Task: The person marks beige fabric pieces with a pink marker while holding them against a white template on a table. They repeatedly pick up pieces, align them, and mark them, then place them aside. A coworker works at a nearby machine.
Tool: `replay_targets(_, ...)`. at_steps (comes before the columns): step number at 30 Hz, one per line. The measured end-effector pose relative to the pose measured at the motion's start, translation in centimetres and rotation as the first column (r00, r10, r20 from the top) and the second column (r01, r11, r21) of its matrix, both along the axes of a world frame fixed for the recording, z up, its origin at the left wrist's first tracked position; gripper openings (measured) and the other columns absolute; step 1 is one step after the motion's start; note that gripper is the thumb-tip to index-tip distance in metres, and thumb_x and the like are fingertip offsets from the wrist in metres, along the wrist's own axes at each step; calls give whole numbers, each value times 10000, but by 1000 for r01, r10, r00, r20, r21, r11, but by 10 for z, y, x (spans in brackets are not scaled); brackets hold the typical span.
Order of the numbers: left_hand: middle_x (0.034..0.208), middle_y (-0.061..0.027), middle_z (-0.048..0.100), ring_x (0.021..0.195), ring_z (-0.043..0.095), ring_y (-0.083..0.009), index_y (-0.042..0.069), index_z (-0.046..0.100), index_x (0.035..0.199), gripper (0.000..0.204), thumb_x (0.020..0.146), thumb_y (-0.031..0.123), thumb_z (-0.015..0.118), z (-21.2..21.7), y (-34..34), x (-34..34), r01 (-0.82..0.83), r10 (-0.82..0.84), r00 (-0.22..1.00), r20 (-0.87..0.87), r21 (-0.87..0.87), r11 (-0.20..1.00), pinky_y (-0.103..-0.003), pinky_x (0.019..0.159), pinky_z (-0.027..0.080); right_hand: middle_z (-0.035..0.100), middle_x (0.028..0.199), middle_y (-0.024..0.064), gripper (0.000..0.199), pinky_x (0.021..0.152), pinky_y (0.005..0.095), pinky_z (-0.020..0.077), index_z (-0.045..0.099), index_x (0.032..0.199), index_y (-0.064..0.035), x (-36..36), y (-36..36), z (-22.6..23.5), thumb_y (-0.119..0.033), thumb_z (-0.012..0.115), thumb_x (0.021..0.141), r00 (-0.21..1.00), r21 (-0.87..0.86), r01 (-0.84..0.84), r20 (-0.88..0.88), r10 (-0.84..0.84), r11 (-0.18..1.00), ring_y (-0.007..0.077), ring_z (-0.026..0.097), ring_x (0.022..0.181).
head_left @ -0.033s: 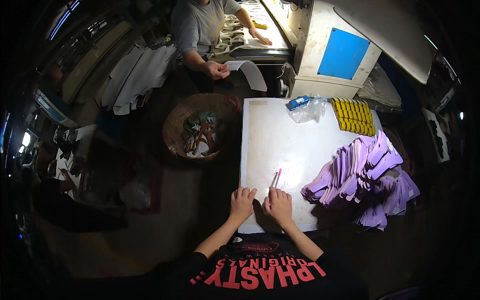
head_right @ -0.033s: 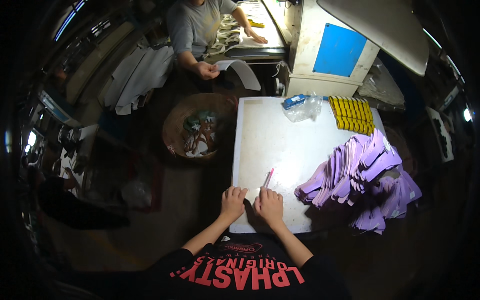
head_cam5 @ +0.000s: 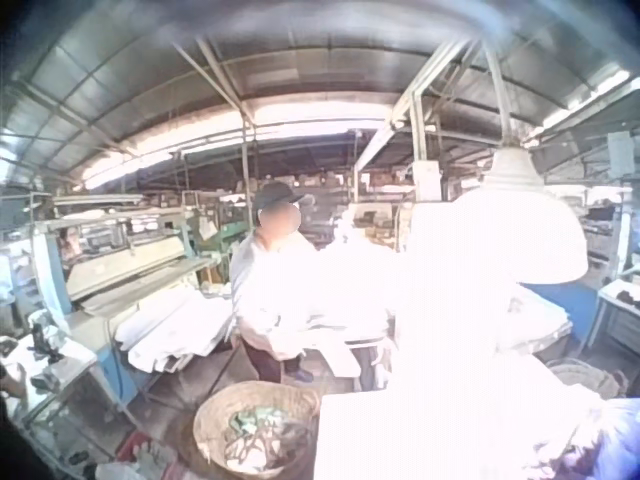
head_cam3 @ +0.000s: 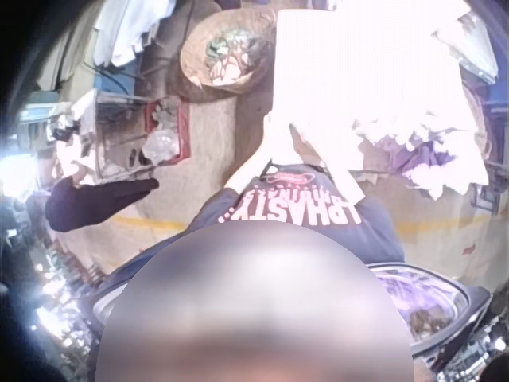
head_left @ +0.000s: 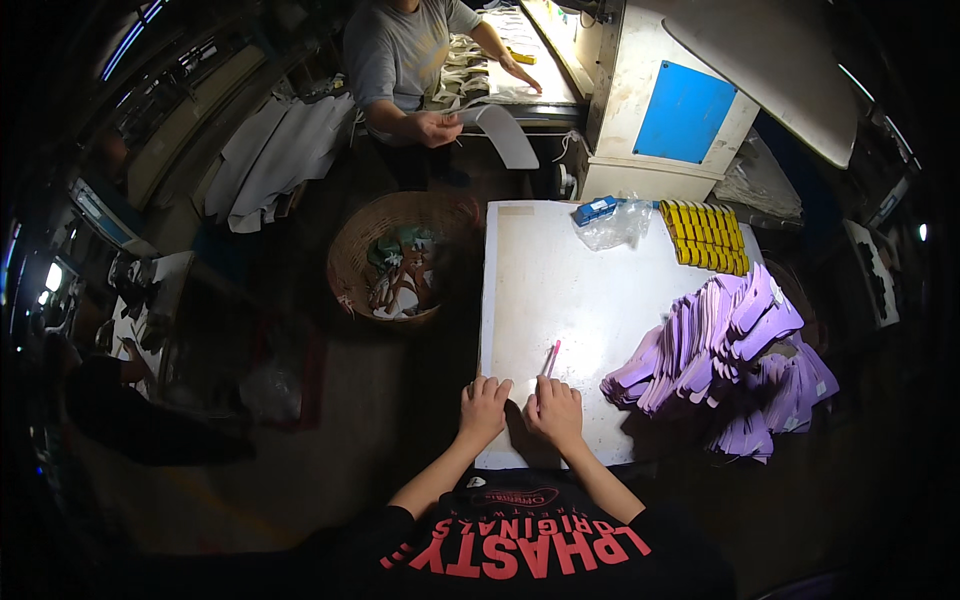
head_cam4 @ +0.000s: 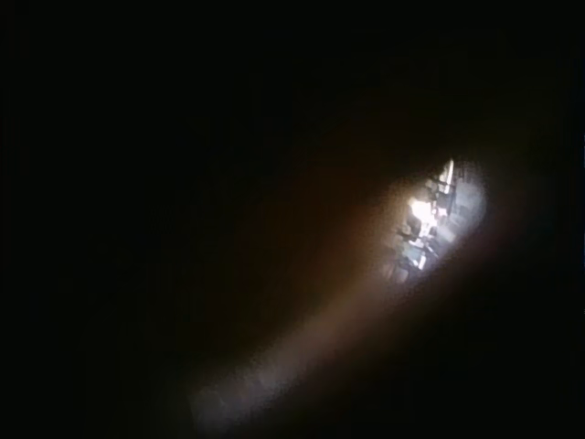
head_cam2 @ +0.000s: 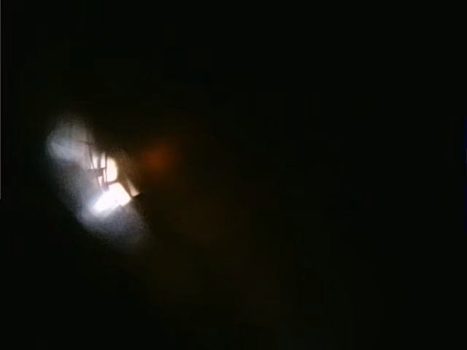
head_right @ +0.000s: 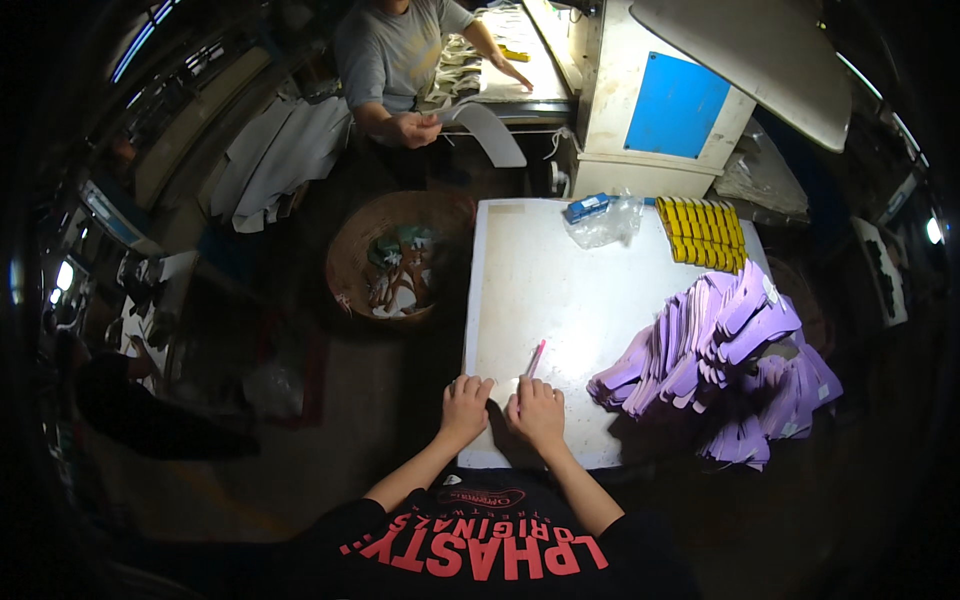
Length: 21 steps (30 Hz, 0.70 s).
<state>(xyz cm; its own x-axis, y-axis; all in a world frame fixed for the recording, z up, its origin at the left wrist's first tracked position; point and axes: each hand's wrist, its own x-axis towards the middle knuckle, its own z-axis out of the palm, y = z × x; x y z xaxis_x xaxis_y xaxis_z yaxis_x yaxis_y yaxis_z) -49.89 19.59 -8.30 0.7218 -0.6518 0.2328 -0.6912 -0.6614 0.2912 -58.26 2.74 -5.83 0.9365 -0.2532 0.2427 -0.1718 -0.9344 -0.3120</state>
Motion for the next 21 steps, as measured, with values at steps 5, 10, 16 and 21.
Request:
replay_targets(5, 1192, -47, 632, 1245, 543, -278, 158, 624, 1273, 560, 729, 100, 745, 3, -6, -2, -48, 46, 995, -94, -13, 999, -579, 1092, 390, 676, 1086, 125, 586, 879, 479, 453, 593, 1351, -49, 5, -11, -11, -438, 664, 918, 992, 51, -28, -123, 34, 998, 305, 652, 1016)
replay_targets(10, 1100, -59, 724, 1240, 591, -273, 157, 749, 1120, 348, 776, 110, 739, 28, -15, 11, -47, 117, 979, -165, 377, 925, -769, 1174, 172, 627, 1286, 162, 1069, 967, 530, 459, 433, 1550, -41, -12, -15, 5, -675, 771, 758, 974, -59, -160, -174, 147, 985, 318, 611, 1158)
replay_targets(16, 1005, -72, 763, 1065, 721, -321, 140, 787, 965, 167, 826, 105, 701, 30, -33, 17, -53, 133, 979, -154, 436, 898, -697, 1025, 445, 529, 1449, 160, 1413, 984, 577, 495, 264, 1635, -60, -27, -26, 15, -548, 977, 517, 918, -138, -240, -355, 178, 961, 344, 565, 1250)
replay_targets(21, 924, -90, 763, 992, 755, -336, 140, 775, 942, 149, 822, 91, 703, 17, -30, 22, -16, 80, 981, -174, 341, 940, -513, 773, 609, 518, 1458, 149, 1417, 925, 537, 535, 252, 1634, -59, -21, -38, 11, -469, 1005, 506, 914, -6, -259, -324, 243, 966, 348, 553, 1272)
